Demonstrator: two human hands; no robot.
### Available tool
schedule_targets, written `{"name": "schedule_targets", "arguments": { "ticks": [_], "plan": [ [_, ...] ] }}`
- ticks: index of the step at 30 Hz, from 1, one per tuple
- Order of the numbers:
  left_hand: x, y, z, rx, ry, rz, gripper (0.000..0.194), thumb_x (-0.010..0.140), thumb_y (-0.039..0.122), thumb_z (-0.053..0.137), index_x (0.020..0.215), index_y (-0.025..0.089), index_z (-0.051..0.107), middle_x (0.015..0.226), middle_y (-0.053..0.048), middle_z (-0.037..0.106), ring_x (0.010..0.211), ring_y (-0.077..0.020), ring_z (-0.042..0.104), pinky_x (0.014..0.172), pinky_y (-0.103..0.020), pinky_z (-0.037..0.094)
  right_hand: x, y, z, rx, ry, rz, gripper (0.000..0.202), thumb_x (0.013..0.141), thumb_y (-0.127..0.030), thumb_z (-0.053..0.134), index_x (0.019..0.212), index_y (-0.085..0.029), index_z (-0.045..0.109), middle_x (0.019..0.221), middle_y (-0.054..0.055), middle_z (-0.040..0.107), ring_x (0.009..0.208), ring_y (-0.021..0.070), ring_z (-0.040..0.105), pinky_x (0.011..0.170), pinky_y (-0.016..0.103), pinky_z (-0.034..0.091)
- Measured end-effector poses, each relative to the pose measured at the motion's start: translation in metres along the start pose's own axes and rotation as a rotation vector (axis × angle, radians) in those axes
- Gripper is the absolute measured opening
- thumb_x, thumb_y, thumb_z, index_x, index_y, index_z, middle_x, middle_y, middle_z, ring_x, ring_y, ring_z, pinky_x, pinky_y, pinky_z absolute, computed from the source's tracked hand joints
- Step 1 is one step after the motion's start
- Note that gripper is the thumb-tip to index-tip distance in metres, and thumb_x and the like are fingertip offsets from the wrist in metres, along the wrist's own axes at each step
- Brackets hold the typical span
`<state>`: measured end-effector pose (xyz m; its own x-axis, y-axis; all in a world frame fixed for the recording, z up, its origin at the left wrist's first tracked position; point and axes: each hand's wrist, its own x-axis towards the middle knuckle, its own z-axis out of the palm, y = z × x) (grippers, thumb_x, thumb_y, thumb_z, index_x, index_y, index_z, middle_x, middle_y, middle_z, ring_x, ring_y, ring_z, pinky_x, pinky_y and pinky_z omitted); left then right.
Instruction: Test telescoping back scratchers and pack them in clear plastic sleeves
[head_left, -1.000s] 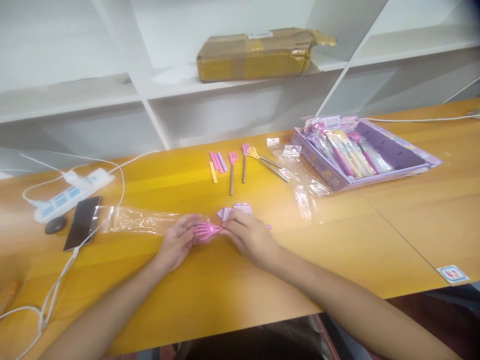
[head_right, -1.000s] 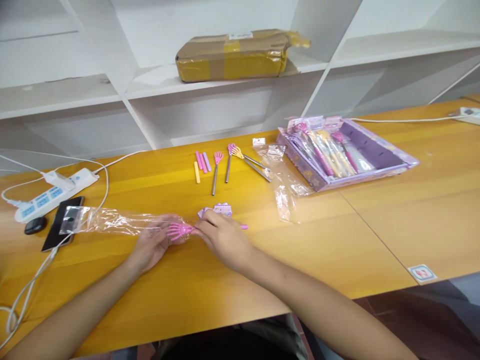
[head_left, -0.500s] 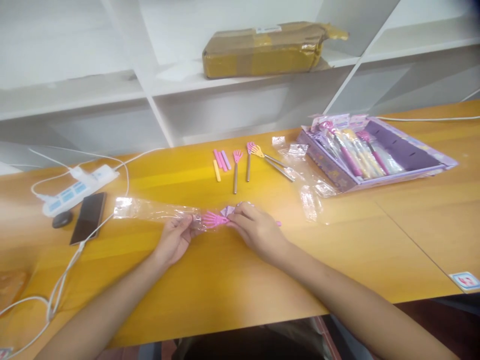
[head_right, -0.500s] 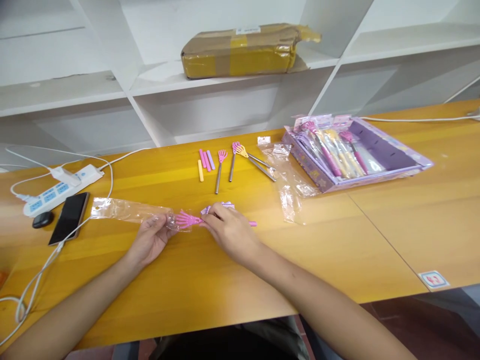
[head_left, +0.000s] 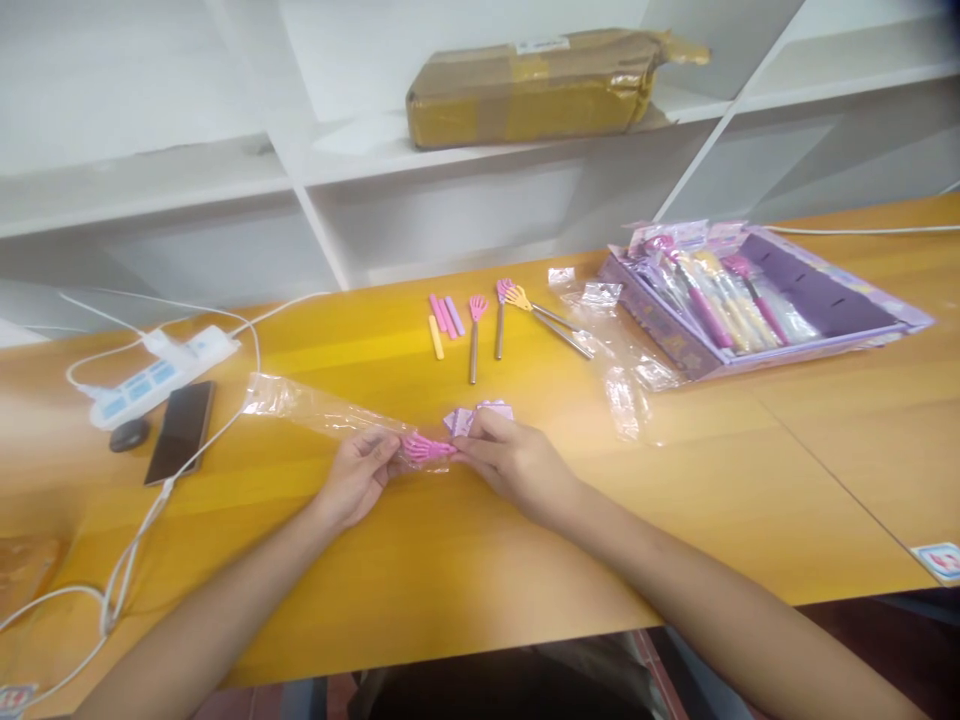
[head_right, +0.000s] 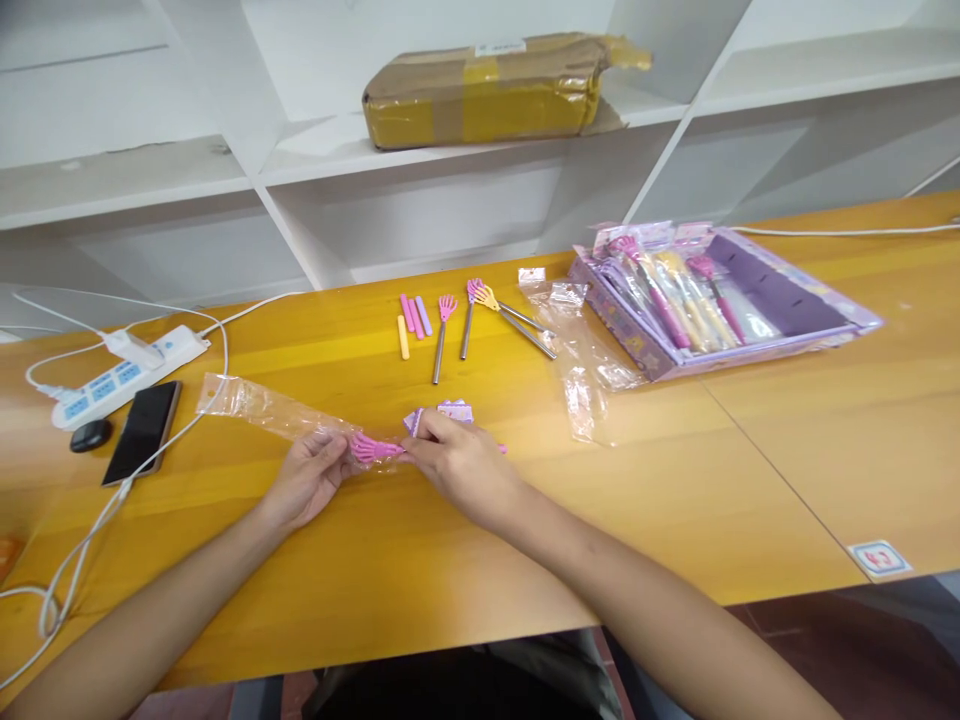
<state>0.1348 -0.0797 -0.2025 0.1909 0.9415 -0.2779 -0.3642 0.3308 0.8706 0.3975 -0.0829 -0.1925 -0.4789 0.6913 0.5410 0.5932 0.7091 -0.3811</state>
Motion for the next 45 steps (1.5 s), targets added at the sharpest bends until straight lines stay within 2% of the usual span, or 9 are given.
{"name": "schedule_targets", "arguments": {
  "ticks": [2, 4, 8, 13, 20, 25, 29, 32, 45],
  "plan": [
    [0.000, -0.001, 0.000, 0.008, 0.001, 0.001, 0.034, 0.075, 0.039, 0.097, 0.089, 0.012, 0.081, 0.097, -0.011, 0.083, 0.086, -0.0195, 0.078, 0.078, -0.028, 0.067, 0.000, 0.000, 0.001, 0.070, -0.018, 0.026, 0.024, 0.108, -0.031, 0.059, 0.106, -0.021, 0.080, 0.090, 0.005, 0.066, 0.077, 0.0128, 0.061, 0.068, 0.024, 0.048],
    [-0.001, -0.001, 0.001, 0.014, 0.002, 0.006, 0.034, 0.075, 0.037, 0.097, 0.093, 0.014, 0.081, 0.102, -0.011, 0.083, 0.090, -0.0195, 0.078, 0.080, -0.028, 0.067, 0.000, 0.000, 0.002, 0.202, -0.028, 0.104, 0.024, 0.105, -0.033, 0.065, 0.122, -0.022, 0.077, 0.092, 0.005, 0.069, 0.081, 0.0145, 0.066, 0.075, 0.026, 0.054],
    [-0.003, -0.001, 0.003, 0.032, -0.007, 0.009, 0.035, 0.073, 0.036, 0.098, 0.093, 0.015, 0.080, 0.096, -0.008, 0.083, 0.085, -0.0176, 0.078, 0.079, -0.026, 0.065, 0.001, 0.000, 0.002, 0.450, -0.074, 0.318, 0.070, 0.092, -0.035, 0.082, 0.155, -0.022, 0.053, 0.080, -0.003, 0.068, 0.068, 0.0126, 0.064, 0.071, 0.026, 0.056],
    [-0.005, 0.000, 0.005, 0.094, -0.059, -0.010, 0.038, 0.071, 0.038, 0.099, 0.093, 0.012, 0.081, 0.093, -0.013, 0.083, 0.082, -0.0224, 0.079, 0.080, -0.033, 0.066, 0.001, -0.001, 0.004, 0.535, -0.095, 0.392, 0.078, 0.083, -0.033, 0.090, 0.151, -0.022, 0.055, 0.079, -0.006, 0.067, 0.068, 0.0114, 0.064, 0.070, 0.025, 0.056],
    [-0.008, -0.002, 0.008, 0.200, -0.129, 0.007, 0.030, 0.075, 0.033, 0.096, 0.093, 0.012, 0.085, 0.095, -0.015, 0.084, 0.083, -0.0248, 0.079, 0.081, -0.034, 0.065, 0.001, -0.005, 0.006, 0.576, -0.121, 0.431, 0.078, 0.083, -0.033, 0.091, 0.151, -0.021, 0.055, 0.079, -0.006, 0.068, 0.067, 0.0112, 0.063, 0.070, 0.025, 0.054],
    [-0.009, 0.000, 0.009, 0.129, -0.047, 0.121, 0.028, 0.077, 0.037, 0.094, 0.088, 0.013, 0.084, 0.093, -0.012, 0.083, 0.087, -0.0242, 0.079, 0.081, -0.032, 0.065, 0.003, -0.008, 0.001, 0.451, -0.167, 0.457, 0.071, 0.092, -0.045, 0.082, 0.151, -0.019, 0.052, 0.084, -0.001, 0.072, 0.072, 0.0147, 0.067, 0.069, 0.026, 0.051],
    [-0.005, 0.004, 0.007, 0.053, 0.047, 0.185, 0.025, 0.083, 0.040, 0.090, 0.092, 0.018, 0.082, 0.100, -0.008, 0.082, 0.097, -0.0219, 0.078, 0.086, -0.031, 0.065, 0.006, -0.008, -0.007, 0.181, -0.220, 0.483, 0.044, 0.108, -0.044, 0.055, 0.145, -0.020, 0.056, 0.099, 0.007, 0.078, 0.078, 0.0199, 0.072, 0.070, 0.029, 0.048],
    [-0.004, 0.004, 0.006, 0.005, 0.100, 0.211, 0.026, 0.082, 0.041, 0.091, 0.092, 0.020, 0.081, 0.098, -0.005, 0.081, 0.096, -0.0199, 0.077, 0.086, -0.030, 0.065, 0.006, -0.010, -0.010, 0.084, -0.237, 0.450, 0.041, 0.114, -0.034, 0.034, 0.146, -0.019, 0.054, 0.106, 0.011, 0.078, 0.075, 0.0202, 0.071, 0.067, 0.030, 0.046],
    [-0.007, 0.002, 0.008, -0.016, 0.082, 0.158, 0.033, 0.073, 0.043, 0.098, 0.085, 0.016, 0.082, 0.093, -0.008, 0.082, 0.087, -0.0210, 0.078, 0.081, -0.033, 0.068, 0.000, -0.021, -0.006, 0.144, -0.120, 0.251, 0.036, 0.108, -0.021, 0.039, 0.144, -0.017, 0.044, 0.118, 0.013, 0.073, 0.084, 0.0186, 0.071, 0.073, 0.031, 0.053]
  ]
}}
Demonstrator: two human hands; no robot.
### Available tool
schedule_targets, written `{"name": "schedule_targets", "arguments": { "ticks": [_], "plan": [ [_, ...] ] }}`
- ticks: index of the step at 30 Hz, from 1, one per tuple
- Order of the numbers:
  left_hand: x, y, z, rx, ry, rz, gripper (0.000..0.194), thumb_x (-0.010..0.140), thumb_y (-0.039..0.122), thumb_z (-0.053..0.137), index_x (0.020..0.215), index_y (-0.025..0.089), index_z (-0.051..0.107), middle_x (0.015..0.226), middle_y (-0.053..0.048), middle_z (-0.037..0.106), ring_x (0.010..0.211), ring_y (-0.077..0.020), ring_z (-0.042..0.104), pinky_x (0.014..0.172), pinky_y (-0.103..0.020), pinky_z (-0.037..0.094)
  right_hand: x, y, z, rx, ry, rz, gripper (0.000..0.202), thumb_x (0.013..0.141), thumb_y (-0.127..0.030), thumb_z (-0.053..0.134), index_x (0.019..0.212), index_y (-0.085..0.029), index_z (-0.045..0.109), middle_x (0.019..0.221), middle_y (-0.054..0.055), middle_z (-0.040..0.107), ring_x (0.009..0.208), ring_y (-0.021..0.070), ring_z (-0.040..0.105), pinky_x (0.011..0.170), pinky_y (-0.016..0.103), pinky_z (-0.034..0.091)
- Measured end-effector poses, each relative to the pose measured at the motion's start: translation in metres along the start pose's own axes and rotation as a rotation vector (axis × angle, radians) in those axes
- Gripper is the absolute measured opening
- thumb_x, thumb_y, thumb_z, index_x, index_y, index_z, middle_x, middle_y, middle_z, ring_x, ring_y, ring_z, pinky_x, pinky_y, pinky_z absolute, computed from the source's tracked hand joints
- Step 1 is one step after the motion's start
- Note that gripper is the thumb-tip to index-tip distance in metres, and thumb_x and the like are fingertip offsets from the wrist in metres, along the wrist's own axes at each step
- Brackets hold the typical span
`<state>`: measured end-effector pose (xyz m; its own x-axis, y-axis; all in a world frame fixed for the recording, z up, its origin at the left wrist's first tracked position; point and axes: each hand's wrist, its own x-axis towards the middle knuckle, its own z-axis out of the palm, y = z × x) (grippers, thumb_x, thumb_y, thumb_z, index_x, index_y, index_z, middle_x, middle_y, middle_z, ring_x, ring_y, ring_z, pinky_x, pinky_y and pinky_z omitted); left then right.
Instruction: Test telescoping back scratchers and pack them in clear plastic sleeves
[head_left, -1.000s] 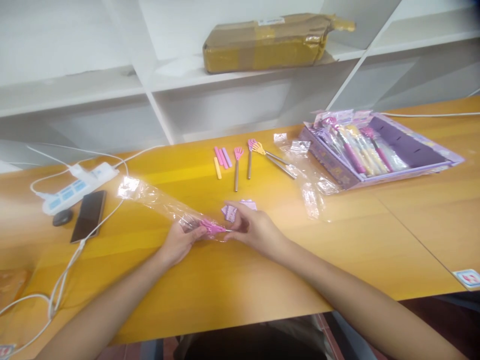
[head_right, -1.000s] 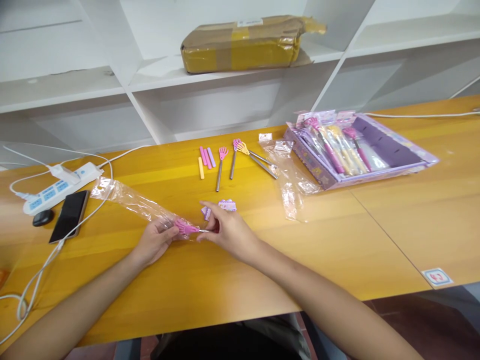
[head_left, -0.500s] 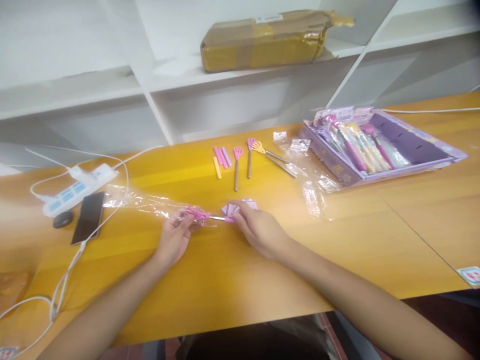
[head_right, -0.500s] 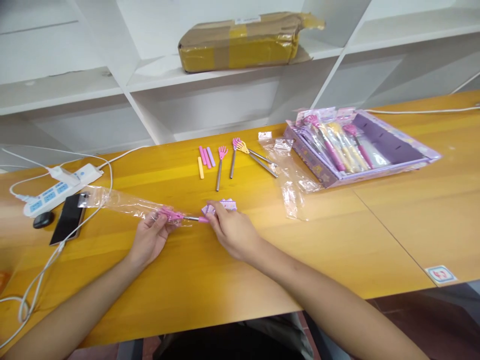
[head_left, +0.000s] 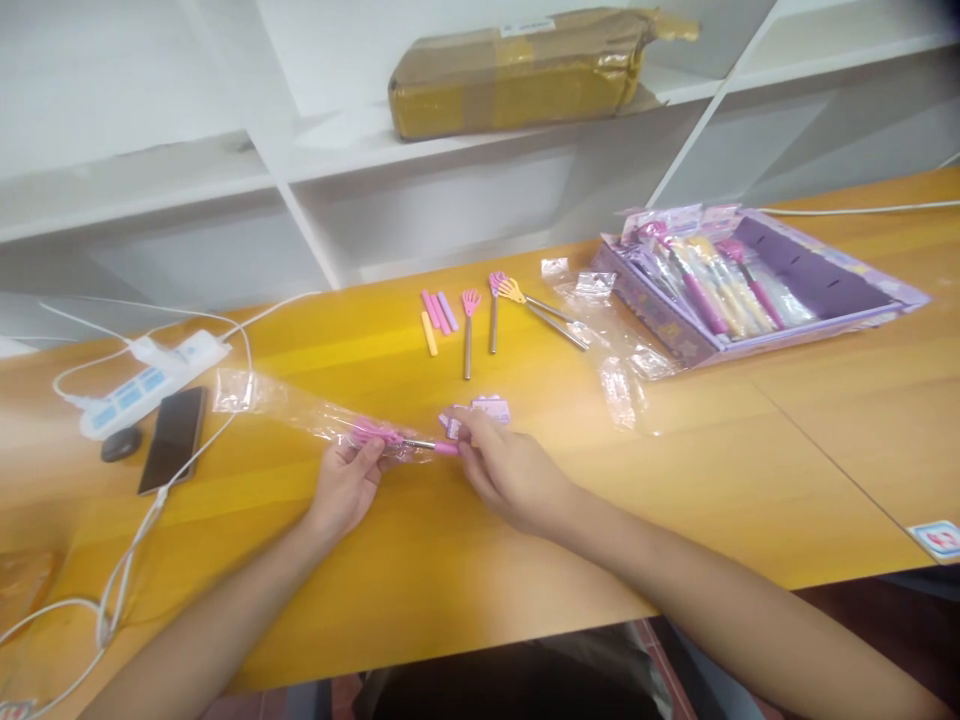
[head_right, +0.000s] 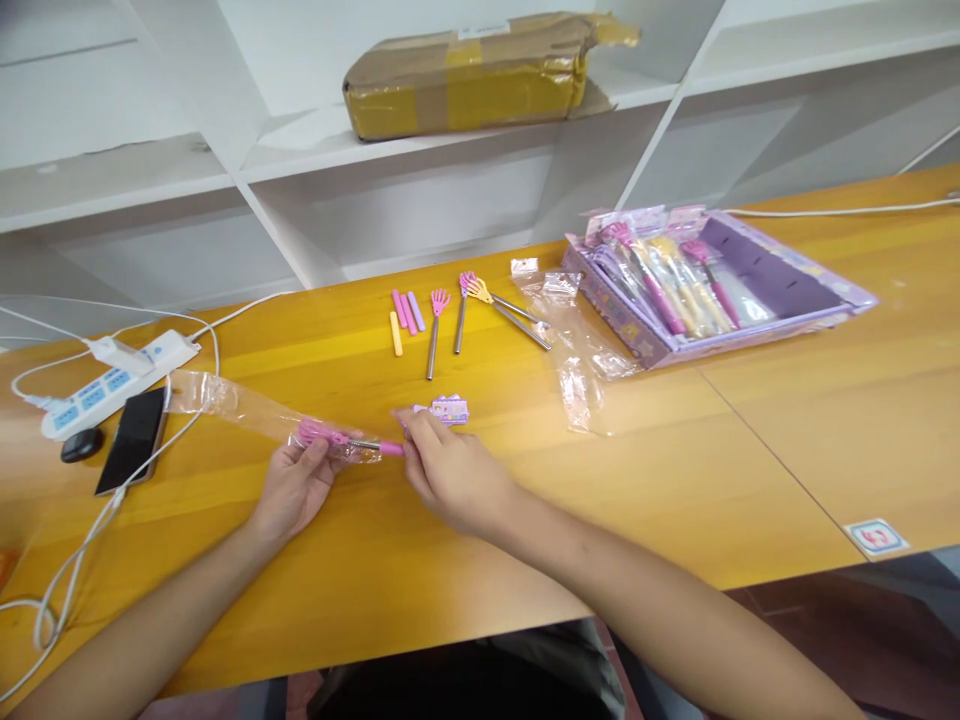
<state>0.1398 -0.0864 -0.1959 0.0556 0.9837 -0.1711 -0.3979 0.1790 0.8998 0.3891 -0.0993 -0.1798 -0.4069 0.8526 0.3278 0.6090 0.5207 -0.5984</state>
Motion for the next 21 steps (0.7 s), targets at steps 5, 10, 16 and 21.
{"name": "schedule_targets", "arguments": {
  "ticks": [5, 10, 16, 21],
  "plan": [
    [-0.001, 0.001, 0.003, 0.027, -0.037, -0.035, 0.034, 0.073, 0.041, 0.098, 0.086, 0.014, 0.082, 0.094, -0.011, 0.083, 0.086, -0.0234, 0.079, 0.082, -0.035, 0.068, -0.002, -0.004, 0.001, 0.086, -0.032, -0.021, 0.022, 0.107, -0.018, 0.040, 0.127, -0.021, 0.048, 0.105, 0.007, 0.071, 0.074, 0.0159, 0.065, 0.068, 0.028, 0.047],
    [-0.002, 0.001, 0.005, 0.040, -0.075, -0.057, 0.036, 0.072, 0.042, 0.098, 0.088, 0.014, 0.083, 0.091, -0.011, 0.083, 0.083, -0.0231, 0.080, 0.079, -0.032, 0.068, -0.004, -0.007, 0.004, 0.208, -0.022, 0.005, 0.010, 0.104, -0.020, 0.046, 0.114, -0.022, 0.042, 0.097, 0.005, 0.065, 0.064, 0.0119, 0.053, 0.060, 0.026, 0.038],
    [-0.004, -0.001, 0.005, 0.083, -0.134, -0.106, 0.036, 0.073, 0.042, 0.097, 0.089, 0.012, 0.084, 0.093, -0.014, 0.083, 0.085, -0.0281, 0.081, 0.082, -0.040, 0.069, -0.007, -0.011, 0.007, 0.317, -0.036, -0.003, 0.030, 0.103, -0.018, 0.047, 0.132, -0.019, 0.038, 0.115, 0.012, 0.062, 0.082, 0.0147, 0.061, 0.068, 0.027, 0.045],
    [-0.003, -0.001, 0.003, 0.073, -0.101, -0.107, 0.034, 0.077, 0.040, 0.095, 0.090, 0.011, 0.083, 0.096, -0.016, 0.084, 0.084, -0.0263, 0.080, 0.083, -0.039, 0.068, -0.007, -0.011, 0.004, 0.293, -0.051, 0.016, 0.052, 0.102, -0.018, 0.050, 0.150, -0.020, 0.029, 0.126, 0.014, 0.062, 0.084, 0.0162, 0.065, 0.074, 0.031, 0.051]
  ]
}}
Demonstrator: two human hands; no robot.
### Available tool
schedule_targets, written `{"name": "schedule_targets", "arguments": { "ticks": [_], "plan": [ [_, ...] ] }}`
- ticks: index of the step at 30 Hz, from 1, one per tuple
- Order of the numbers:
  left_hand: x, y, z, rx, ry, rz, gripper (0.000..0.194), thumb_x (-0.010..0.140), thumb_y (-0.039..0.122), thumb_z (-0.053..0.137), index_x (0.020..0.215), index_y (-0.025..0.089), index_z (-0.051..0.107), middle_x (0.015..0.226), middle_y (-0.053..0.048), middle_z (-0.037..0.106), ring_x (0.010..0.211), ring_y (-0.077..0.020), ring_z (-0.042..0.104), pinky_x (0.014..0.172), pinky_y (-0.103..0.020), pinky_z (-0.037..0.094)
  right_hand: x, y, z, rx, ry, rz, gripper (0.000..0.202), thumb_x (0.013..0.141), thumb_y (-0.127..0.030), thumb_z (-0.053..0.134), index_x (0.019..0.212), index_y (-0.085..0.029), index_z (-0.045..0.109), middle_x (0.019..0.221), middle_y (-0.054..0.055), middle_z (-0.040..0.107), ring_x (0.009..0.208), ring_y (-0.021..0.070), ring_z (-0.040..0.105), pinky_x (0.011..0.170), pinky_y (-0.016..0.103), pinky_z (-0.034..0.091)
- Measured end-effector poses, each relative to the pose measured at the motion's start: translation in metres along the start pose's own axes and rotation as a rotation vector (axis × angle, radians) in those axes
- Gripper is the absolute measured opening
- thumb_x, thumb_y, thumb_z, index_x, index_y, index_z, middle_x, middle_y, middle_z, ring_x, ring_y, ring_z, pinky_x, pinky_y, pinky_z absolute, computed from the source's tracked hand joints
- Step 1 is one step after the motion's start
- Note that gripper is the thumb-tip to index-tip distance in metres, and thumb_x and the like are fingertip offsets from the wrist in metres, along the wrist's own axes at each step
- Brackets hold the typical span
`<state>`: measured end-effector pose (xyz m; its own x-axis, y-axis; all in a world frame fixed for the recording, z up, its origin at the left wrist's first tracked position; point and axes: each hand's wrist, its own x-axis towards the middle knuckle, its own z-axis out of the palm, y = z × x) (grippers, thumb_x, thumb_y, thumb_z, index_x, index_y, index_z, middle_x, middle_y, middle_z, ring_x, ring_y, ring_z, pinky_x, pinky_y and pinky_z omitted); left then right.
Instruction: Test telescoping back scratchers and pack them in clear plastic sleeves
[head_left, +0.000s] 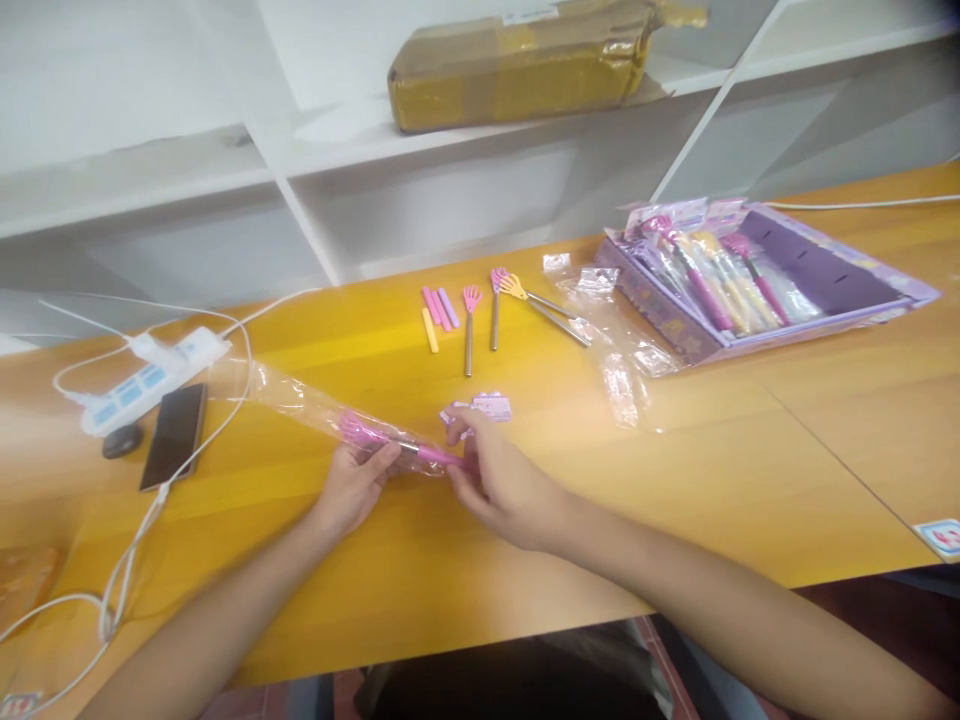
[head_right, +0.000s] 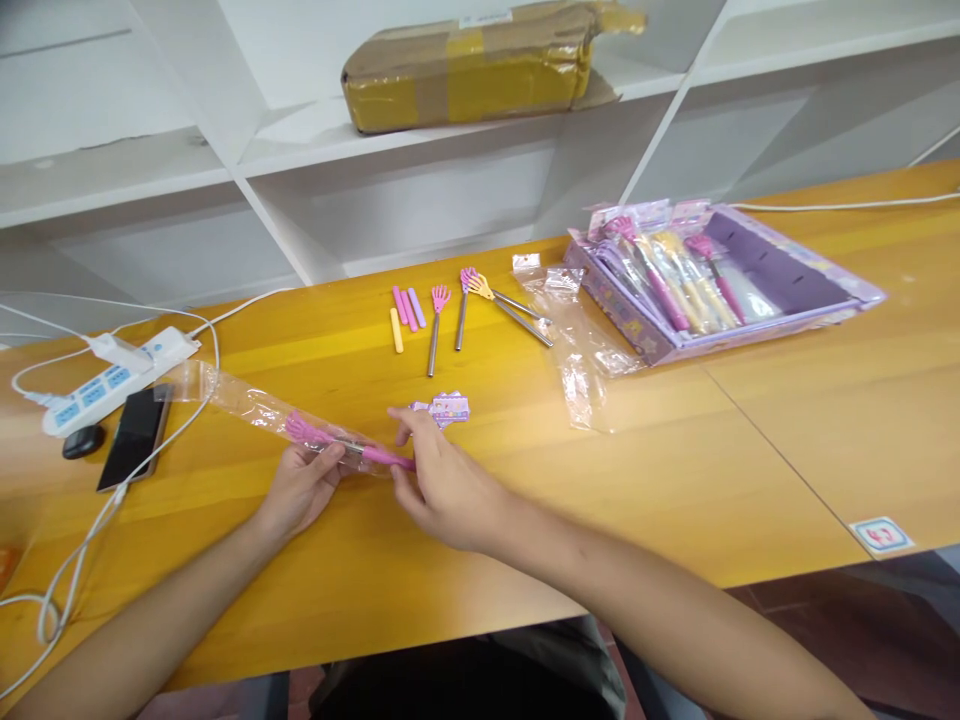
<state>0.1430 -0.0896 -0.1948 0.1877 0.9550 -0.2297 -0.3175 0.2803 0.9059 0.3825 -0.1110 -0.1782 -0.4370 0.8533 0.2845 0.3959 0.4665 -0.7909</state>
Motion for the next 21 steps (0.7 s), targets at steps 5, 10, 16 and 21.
{"name": "schedule_targets", "arguments": {
  "ticks": [5, 10, 16, 21],
  "plan": [
    [0.009, 0.002, -0.007, -0.068, 0.077, 0.031, 0.030, 0.083, 0.043, 0.090, 0.093, 0.016, 0.081, 0.102, -0.009, 0.084, 0.092, -0.0199, 0.079, 0.089, -0.033, 0.067, 0.004, 0.009, -0.004, -0.163, 0.010, 0.133, 0.038, 0.104, -0.024, 0.050, 0.141, -0.019, 0.041, 0.101, 0.006, 0.072, 0.075, 0.0187, 0.068, 0.069, 0.031, 0.049],
    [0.011, 0.001, -0.007, -0.051, 0.057, 0.017, 0.030, 0.083, 0.042, 0.090, 0.096, 0.016, 0.081, 0.104, -0.009, 0.084, 0.095, -0.0203, 0.079, 0.090, -0.033, 0.066, 0.005, 0.021, 0.001, -0.161, -0.001, 0.084, 0.020, 0.110, -0.028, 0.049, 0.128, -0.023, 0.056, 0.112, 0.007, 0.077, 0.091, 0.0211, 0.075, 0.077, 0.031, 0.053],
    [0.005, -0.006, -0.005, 0.030, -0.035, -0.022, 0.028, 0.079, 0.031, 0.094, 0.094, 0.011, 0.083, 0.100, -0.014, 0.083, 0.090, -0.0255, 0.079, 0.087, -0.038, 0.067, 0.003, 0.028, 0.011, -0.158, -0.096, 0.101, 0.053, 0.103, -0.020, 0.059, 0.153, -0.022, 0.041, 0.113, 0.007, 0.079, 0.096, 0.0247, 0.076, 0.081, 0.035, 0.054],
    [0.008, -0.004, -0.006, -0.024, 0.000, 0.040, 0.026, 0.085, 0.036, 0.089, 0.098, 0.014, 0.084, 0.103, -0.011, 0.083, 0.090, -0.0200, 0.078, 0.082, -0.030, 0.066, 0.004, 0.019, 0.005, -0.116, -0.055, 0.112, 0.043, 0.106, -0.027, 0.054, 0.148, -0.020, 0.045, 0.097, 0.004, 0.074, 0.076, 0.0192, 0.068, 0.070, 0.031, 0.048]
  ]
}}
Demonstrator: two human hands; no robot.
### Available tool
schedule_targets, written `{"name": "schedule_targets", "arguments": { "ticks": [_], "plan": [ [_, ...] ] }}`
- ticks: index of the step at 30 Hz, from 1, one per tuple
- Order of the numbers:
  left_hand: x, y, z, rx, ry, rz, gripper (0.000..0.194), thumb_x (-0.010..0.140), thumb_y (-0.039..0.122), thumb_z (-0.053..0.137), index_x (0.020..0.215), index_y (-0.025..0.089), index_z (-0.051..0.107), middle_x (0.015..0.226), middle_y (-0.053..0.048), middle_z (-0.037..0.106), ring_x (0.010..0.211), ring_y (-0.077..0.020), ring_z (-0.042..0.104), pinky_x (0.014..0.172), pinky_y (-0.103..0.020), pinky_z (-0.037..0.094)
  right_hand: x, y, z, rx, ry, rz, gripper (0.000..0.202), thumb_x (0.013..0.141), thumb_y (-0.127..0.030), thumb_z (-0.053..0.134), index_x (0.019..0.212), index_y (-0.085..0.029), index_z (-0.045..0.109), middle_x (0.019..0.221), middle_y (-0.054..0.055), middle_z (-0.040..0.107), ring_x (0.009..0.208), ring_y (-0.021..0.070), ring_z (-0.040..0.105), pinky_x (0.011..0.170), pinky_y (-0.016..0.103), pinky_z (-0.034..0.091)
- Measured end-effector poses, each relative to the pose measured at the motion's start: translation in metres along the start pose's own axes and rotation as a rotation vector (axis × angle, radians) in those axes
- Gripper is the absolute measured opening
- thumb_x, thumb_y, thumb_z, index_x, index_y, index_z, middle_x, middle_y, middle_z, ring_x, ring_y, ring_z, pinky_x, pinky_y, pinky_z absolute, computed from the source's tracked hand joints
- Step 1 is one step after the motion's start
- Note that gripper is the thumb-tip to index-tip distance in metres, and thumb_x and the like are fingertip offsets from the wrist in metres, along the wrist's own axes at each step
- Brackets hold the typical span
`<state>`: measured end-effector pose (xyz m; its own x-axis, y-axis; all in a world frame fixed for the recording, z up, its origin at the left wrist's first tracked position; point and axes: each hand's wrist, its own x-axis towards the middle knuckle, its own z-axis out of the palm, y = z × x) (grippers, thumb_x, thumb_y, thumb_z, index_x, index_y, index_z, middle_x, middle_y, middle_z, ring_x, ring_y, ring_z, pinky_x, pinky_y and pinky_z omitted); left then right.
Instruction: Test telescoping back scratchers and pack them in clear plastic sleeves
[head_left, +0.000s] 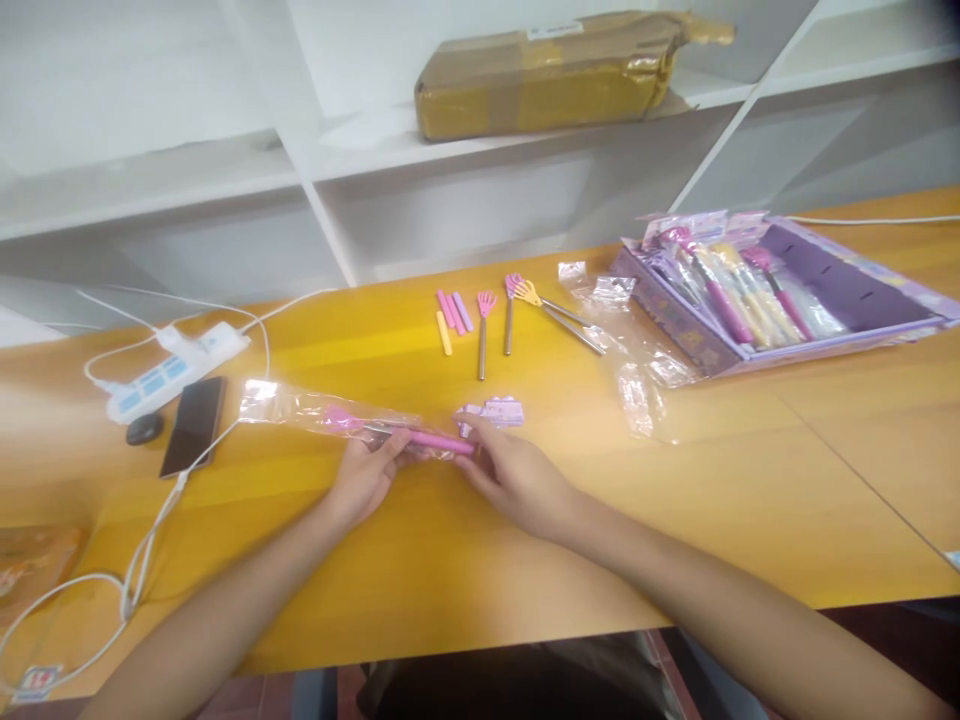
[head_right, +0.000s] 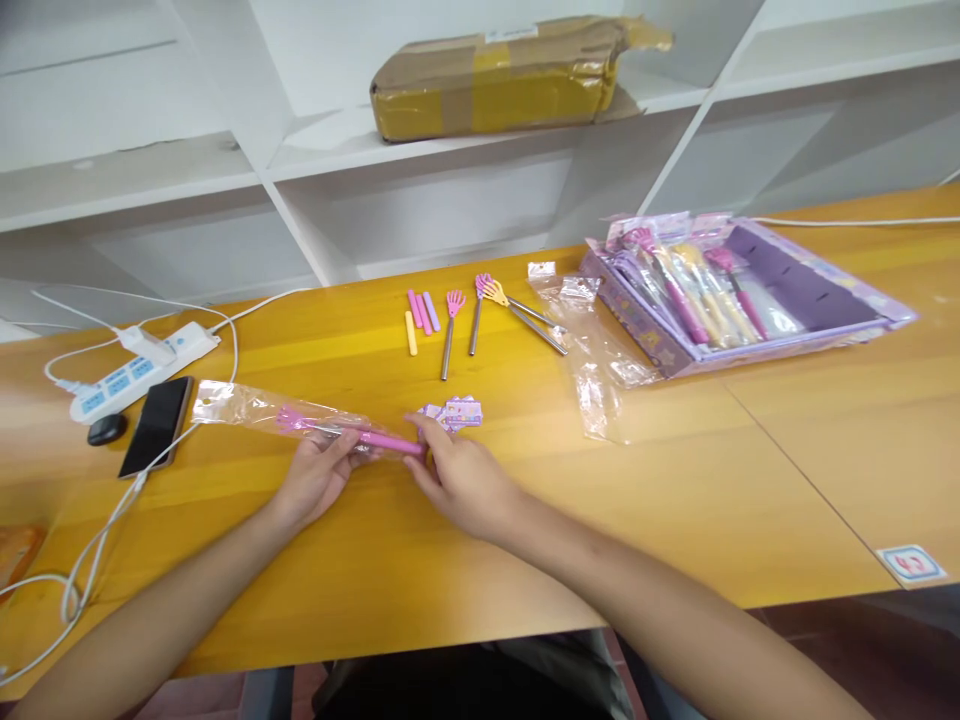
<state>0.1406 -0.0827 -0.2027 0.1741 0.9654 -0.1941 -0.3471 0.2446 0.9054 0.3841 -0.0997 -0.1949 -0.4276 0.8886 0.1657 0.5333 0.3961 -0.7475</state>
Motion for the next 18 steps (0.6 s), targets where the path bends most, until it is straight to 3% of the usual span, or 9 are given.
{"name": "schedule_targets", "arguments": {
  "ticks": [4, 8, 18],
  "plan": [
    [0.0015, 0.0023, 0.0016, -0.034, 0.033, 0.024, 0.029, 0.084, 0.038, 0.090, 0.095, 0.012, 0.083, 0.100, -0.012, 0.082, 0.088, -0.0197, 0.077, 0.079, -0.029, 0.066, 0.0019, -0.0063, -0.0083, 0.012, 0.058, -0.022, 0.011, 0.106, -0.024, 0.052, 0.111, -0.021, 0.061, 0.094, 0.004, 0.067, 0.078, 0.0160, 0.062, 0.071, 0.029, 0.044],
    [0.0009, 0.0019, 0.0019, -0.051, 0.061, 0.026, 0.032, 0.082, 0.039, 0.092, 0.093, 0.011, 0.082, 0.097, -0.012, 0.082, 0.085, -0.0189, 0.077, 0.080, -0.030, 0.066, 0.0035, -0.0080, -0.0102, -0.042, 0.060, 0.010, 0.016, 0.107, -0.026, 0.051, 0.093, -0.020, 0.057, 0.090, 0.004, 0.063, 0.076, 0.0159, 0.057, 0.067, 0.029, 0.040],
    [0.0008, 0.0004, 0.0007, -0.027, 0.029, -0.004, 0.032, 0.080, 0.040, 0.093, 0.090, 0.012, 0.082, 0.089, -0.009, 0.081, 0.079, -0.0188, 0.077, 0.079, -0.031, 0.066, 0.0028, -0.0052, -0.0079, -0.139, 0.014, -0.114, 0.029, 0.115, -0.028, 0.036, 0.099, -0.020, 0.058, 0.102, 0.008, 0.066, 0.085, 0.0179, 0.060, 0.076, 0.032, 0.046]
  ]
}}
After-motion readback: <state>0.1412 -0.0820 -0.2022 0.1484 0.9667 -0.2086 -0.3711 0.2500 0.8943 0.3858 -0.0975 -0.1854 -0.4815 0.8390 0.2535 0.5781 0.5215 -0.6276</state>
